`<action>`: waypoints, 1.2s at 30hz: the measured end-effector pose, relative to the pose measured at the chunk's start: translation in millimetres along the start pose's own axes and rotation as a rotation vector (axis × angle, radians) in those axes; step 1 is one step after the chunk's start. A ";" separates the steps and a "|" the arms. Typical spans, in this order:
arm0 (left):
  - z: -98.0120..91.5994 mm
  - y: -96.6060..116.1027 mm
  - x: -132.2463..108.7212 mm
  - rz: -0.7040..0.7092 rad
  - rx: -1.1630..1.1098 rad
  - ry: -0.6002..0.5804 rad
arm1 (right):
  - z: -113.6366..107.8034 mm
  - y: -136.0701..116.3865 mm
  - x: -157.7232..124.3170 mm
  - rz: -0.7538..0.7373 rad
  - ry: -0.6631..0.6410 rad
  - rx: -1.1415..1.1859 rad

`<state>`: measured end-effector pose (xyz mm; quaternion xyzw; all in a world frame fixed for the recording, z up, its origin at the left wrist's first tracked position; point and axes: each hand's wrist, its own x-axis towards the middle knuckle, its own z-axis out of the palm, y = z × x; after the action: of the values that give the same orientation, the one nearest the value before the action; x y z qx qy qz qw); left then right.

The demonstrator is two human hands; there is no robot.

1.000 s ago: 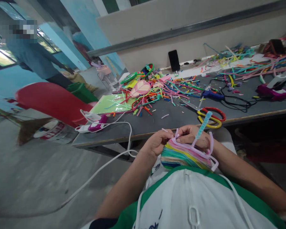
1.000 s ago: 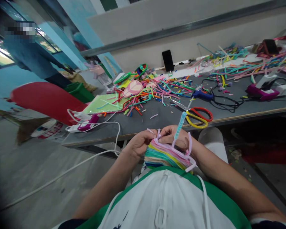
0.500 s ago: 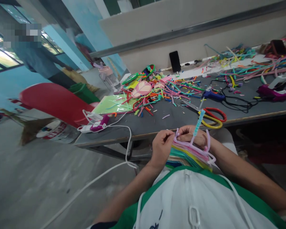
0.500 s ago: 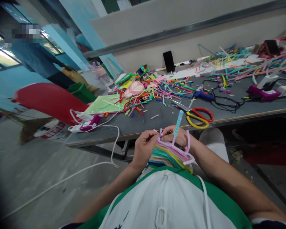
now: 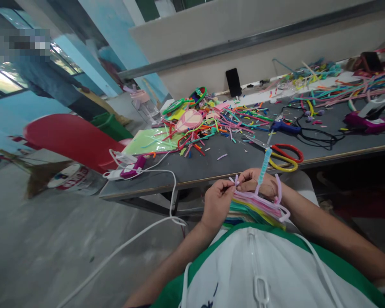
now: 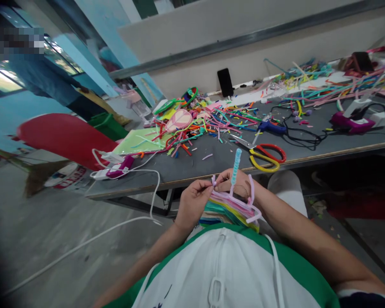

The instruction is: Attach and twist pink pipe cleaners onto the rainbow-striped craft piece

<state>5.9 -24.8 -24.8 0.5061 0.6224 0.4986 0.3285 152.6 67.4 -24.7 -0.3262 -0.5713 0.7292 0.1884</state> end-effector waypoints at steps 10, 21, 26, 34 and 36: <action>1.6 -3.4 2.8 -0.010 -0.014 -0.018 | -2.7 4.9 1.4 -0.060 0.028 -0.004; -0.5 -3.0 5.4 0.060 0.101 -0.063 | -5.4 -1.1 -16.2 -0.098 -0.044 0.017; -3.7 1.7 10.6 0.060 0.201 -0.116 | -8.3 1.2 -23.6 -0.130 -0.048 0.043; -6.2 9.3 14.3 0.078 0.228 -0.144 | -12.4 -3.1 -27.8 -0.181 -0.043 -0.038; -6.9 9.2 13.9 0.100 0.222 -0.152 | -13.1 -3.6 -29.3 -0.191 -0.047 -0.043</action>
<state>-1.4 -13.6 -12.7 0.6061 0.6210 0.4025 0.2916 182.2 58.8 -15.3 -0.2571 -0.6195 0.7030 0.2365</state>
